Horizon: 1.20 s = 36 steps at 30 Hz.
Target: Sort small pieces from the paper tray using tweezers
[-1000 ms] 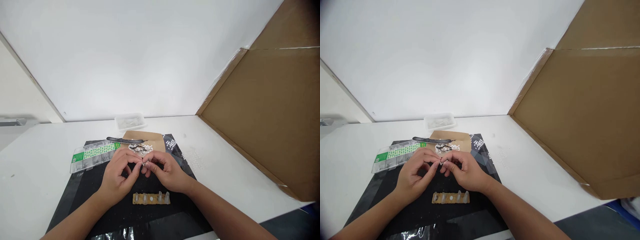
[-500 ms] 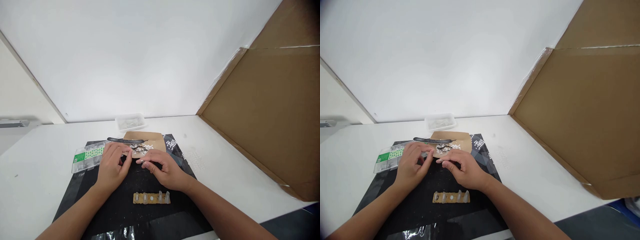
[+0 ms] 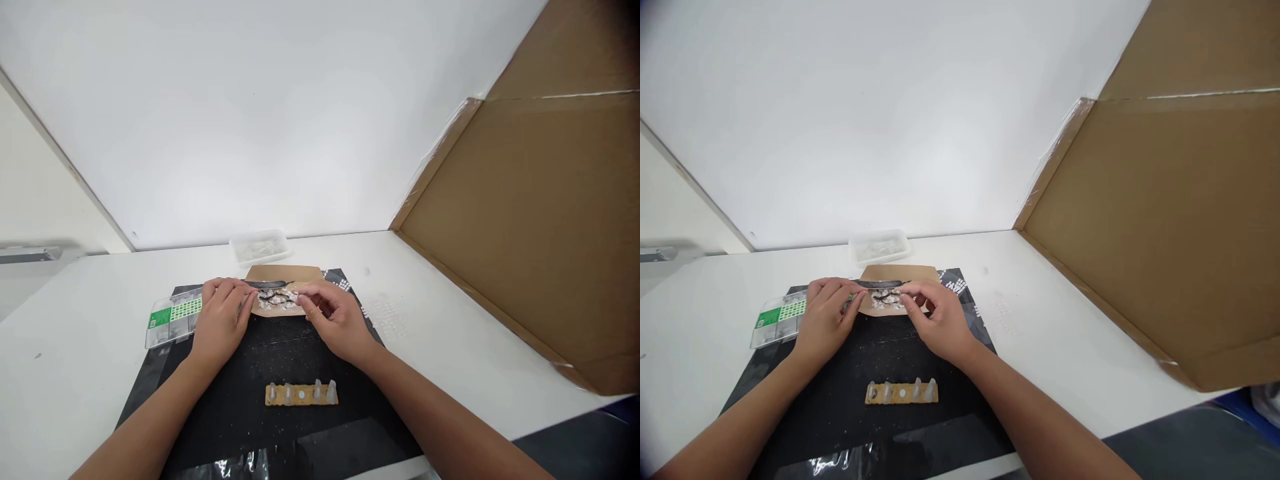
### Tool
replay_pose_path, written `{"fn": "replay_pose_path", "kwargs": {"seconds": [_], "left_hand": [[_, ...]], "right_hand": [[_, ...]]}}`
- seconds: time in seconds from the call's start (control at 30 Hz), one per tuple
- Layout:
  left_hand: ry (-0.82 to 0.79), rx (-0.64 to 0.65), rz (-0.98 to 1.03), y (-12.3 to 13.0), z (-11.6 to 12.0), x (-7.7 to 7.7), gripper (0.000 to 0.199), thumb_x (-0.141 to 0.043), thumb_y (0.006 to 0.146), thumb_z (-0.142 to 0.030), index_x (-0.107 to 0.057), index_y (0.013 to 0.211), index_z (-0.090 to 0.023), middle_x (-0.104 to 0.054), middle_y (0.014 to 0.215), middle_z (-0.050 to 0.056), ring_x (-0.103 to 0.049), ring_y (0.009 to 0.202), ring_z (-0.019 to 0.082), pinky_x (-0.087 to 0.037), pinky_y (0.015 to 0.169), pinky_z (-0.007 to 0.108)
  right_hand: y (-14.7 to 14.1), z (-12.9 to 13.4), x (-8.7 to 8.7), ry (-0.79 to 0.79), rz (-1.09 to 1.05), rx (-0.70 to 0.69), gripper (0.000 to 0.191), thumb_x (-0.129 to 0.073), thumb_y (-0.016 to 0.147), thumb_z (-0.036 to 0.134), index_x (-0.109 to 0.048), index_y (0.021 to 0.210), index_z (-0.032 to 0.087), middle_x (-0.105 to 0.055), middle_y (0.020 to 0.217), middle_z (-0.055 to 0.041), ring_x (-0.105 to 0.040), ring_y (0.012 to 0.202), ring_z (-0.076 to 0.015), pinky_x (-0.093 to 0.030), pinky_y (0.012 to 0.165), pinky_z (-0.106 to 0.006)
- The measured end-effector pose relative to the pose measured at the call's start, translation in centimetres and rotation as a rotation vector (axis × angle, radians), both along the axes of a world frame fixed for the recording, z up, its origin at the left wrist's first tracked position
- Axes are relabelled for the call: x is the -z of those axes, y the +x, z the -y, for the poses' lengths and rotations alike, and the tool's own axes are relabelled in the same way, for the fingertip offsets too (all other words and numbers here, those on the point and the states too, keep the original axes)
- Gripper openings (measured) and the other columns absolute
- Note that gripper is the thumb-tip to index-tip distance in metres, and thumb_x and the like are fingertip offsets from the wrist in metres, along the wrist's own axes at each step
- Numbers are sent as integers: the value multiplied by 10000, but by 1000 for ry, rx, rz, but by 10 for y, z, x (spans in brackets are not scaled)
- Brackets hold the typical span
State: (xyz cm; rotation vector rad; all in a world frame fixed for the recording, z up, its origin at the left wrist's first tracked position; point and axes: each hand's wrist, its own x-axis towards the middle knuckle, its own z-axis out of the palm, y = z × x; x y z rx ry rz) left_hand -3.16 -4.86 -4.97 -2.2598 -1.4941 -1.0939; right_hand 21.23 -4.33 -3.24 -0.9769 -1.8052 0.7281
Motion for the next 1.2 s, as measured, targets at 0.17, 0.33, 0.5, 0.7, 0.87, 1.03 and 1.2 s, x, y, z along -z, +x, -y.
{"fn": "replay_pose_path", "kwargs": {"seconds": [0.17,0.33,0.5,0.7,0.87,1.03,1.2], "left_hand": [[-19,19,66,-4,-1,4,100,-636,995,-248,-727,973,-215,-755,976,42,-555,990,259,-439,929,428],[9,80,102,-4,0,4,200,-598,1001,-183,-767,1083,-253,-791,969,16,-545,1011,257,-476,904,394],[11,86,110,-5,1,3,292,-561,991,-135,-745,1193,-237,-792,1009,24,-539,1030,262,-482,915,396],[-52,45,107,-8,0,6,191,-598,980,-216,-760,1081,-228,-787,984,23,-530,1044,281,-467,933,425],[-67,23,115,-9,-4,9,172,-625,995,-327,-762,1049,-239,-790,986,23,-538,1028,288,-462,935,441],[-88,-14,138,-10,-4,9,184,-602,1007,-326,-749,1059,-229,-790,1009,37,-531,1008,287,-474,912,441],[-44,98,138,-4,3,1,186,-573,988,-221,-700,1124,-214,-780,1048,48,-541,1026,272,-468,936,440]], "right_hand": [[2,-10,10,-132,-117,31,234,-655,973,430,-754,1029,225,-756,888,-41,-713,710,-167,-563,651,-282],[0,-11,9,-148,-101,28,249,-682,946,437,-775,1040,225,-782,904,-51,-741,712,-182,-577,641,-284],[-1,-13,11,-147,-109,14,272,-682,942,446,-768,1060,217,-779,889,-55,-745,718,-189,-580,645,-286],[1,-14,13,-136,-110,17,277,-669,951,451,-760,1054,210,-778,907,-62,-740,704,-183,-574,632,-284],[1,-13,11,-103,-80,11,270,-654,963,446,-760,1069,221,-771,870,-53,-729,709,-183,-561,621,-280],[3,-12,11,-116,-66,-7,282,-641,971,450,-761,1090,225,-771,865,-49,-733,729,-190,-558,620,-281],[2,-12,9,-151,-89,-15,285,-676,950,444,-758,1083,206,-777,852,-54,-741,718,-194,-566,642,-293]]}}
